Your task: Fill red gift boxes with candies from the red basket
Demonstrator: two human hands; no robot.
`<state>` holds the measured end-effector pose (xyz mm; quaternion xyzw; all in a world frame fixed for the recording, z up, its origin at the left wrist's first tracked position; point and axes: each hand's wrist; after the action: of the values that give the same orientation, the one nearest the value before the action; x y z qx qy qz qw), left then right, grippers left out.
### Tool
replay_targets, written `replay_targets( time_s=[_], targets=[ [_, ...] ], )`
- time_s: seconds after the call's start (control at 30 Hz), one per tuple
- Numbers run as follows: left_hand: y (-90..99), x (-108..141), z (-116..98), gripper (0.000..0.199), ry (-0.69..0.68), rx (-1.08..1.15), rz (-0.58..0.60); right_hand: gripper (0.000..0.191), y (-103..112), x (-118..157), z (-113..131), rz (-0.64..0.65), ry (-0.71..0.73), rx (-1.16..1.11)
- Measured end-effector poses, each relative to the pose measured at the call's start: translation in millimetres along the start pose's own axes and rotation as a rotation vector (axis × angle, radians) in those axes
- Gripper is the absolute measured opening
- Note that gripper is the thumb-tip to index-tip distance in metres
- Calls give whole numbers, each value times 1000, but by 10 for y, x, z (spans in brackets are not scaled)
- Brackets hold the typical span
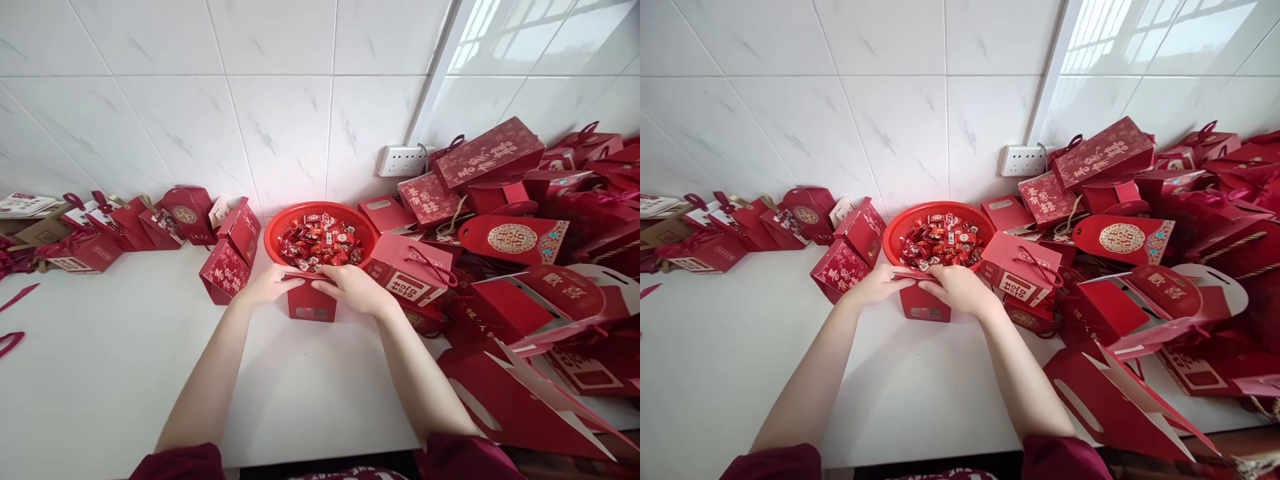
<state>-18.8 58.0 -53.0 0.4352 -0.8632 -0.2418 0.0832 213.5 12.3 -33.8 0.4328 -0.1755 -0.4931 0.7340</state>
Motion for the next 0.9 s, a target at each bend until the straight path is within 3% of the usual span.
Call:
replay_targets(
  time_s=[0.1, 0.23, 0.33, 0.47, 0.63, 0.9],
  targets=[
    [-103, 63, 105, 45, 20, 70, -93, 36, -31, 55, -19, -5, 33, -117],
    [-194, 96, 178, 47, 30, 139, -166, 26, -106, 88, -91, -10, 19, -216],
    [-229, 147, 158, 52, 30, 156, -159, 31, -163, 93, -133, -37, -8, -292],
    [-268, 274, 42, 47, 25, 157, -102, 30, -174, 94, -148, 33, 13, -418],
    [-344, 345, -28, 34, -15, 39, -371, 28, -192, 126, -147, 56, 5, -508],
    [-449, 283, 80, 32, -34, 35, -483, 33, -660, 159, -193, -211, -103, -973]
  ],
)
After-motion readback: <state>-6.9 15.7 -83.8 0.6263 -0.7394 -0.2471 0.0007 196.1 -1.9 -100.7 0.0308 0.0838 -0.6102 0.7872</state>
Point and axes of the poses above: each hand's wrist, its own x-axis away from the middle knuckle, its own y-axis out of the back of the hand, z = x × y, and after that the axes turned 3 degrees about -y, right-handed
